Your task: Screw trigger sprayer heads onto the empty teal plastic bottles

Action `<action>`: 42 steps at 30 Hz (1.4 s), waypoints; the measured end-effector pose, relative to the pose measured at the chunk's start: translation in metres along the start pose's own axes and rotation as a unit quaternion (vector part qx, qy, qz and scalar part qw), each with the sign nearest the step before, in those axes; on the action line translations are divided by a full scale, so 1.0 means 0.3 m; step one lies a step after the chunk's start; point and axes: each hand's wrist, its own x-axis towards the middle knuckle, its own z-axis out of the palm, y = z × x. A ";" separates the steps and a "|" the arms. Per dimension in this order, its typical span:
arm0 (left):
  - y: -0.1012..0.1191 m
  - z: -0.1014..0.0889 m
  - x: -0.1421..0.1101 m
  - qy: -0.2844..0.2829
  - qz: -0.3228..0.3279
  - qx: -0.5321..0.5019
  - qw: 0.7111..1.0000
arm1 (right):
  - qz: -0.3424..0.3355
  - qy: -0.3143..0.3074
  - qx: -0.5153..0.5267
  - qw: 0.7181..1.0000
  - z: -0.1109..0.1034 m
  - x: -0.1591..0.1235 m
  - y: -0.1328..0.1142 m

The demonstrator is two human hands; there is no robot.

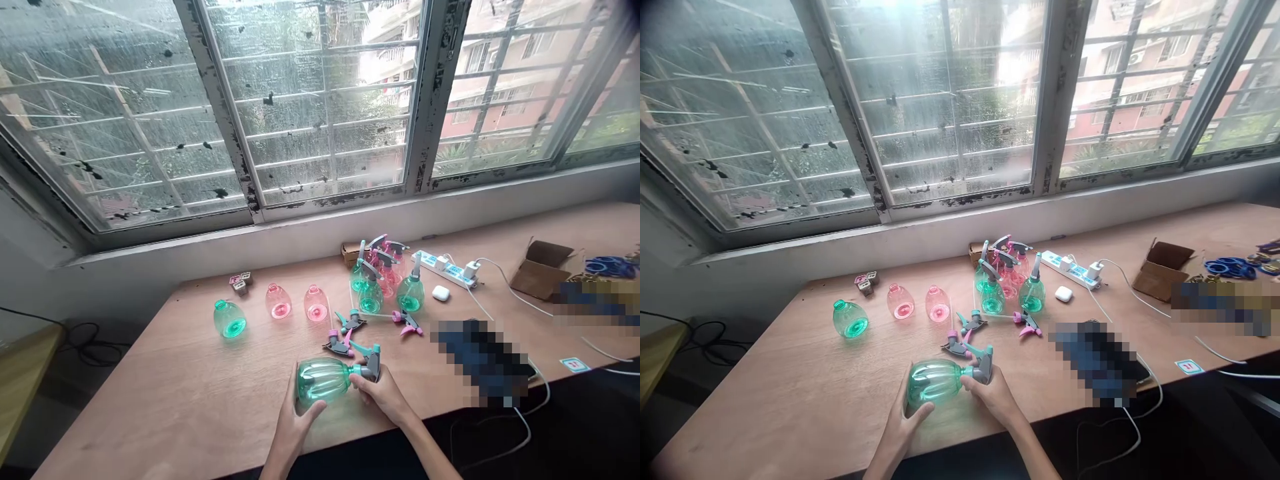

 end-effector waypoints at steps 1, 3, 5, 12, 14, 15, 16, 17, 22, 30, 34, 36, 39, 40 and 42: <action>0.002 -0.001 0.003 0.001 0.001 0.002 1.000 | 0.000 0.002 0.000 1.000 0.001 -0.001 -0.003; 0.013 -0.001 0.005 0.002 0.005 0.005 1.000 | 0.000 0.007 0.002 1.000 0.003 0.000 -0.009; 0.029 0.001 0.003 0.004 0.008 0.008 1.000 | -0.001 0.011 0.004 1.000 0.004 0.002 -0.012; 0.082 0.010 -0.012 0.007 -0.007 0.008 1.000 | 0.009 0.017 -0.008 1.000 0.001 0.013 0.001; 0.093 0.009 -0.013 0.005 -0.017 0.005 1.000 | 0.016 0.015 -0.014 1.000 -0.001 0.011 0.002; 0.099 0.008 -0.012 0.002 -0.023 0.003 1.000 | 0.019 0.013 -0.016 1.000 -0.003 0.008 0.003; 0.106 0.007 -0.012 -0.002 -0.029 0.002 1.000 | 0.022 0.011 -0.019 1.000 -0.005 0.005 0.004; 0.114 0.005 -0.011 -0.007 -0.033 0.001 0.999 | 0.026 0.007 -0.021 0.999 -0.008 0.001 0.006; 0.153 -0.007 -0.021 -0.017 -0.038 -0.013 0.999 | 0.032 -0.009 -0.026 0.999 -0.019 -0.017 0.021; 0.151 0.004 -0.018 0.010 -0.004 0.005 1.000 | 0.004 -0.008 -0.030 1.000 -0.015 -0.018 0.003; 0.079 0.049 -0.117 0.107 0.041 0.074 0.991 | -0.021 0.016 -0.030 0.999 -0.026 -0.008 0.024; 0.018 0.076 -0.228 0.146 0.046 0.110 0.982 | -0.040 0.036 -0.032 0.998 -0.034 -0.002 0.039; -0.088 0.099 -0.379 0.098 0.034 0.150 0.983 | -0.066 0.056 -0.039 0.995 -0.042 0.008 0.052; -0.123 0.101 -0.405 0.077 0.023 0.166 0.983 | -0.072 0.057 -0.043 0.995 -0.043 0.011 0.053; -0.184 0.101 -0.406 0.067 -0.011 0.204 0.977 | -0.081 0.052 -0.051 0.994 -0.044 0.016 0.053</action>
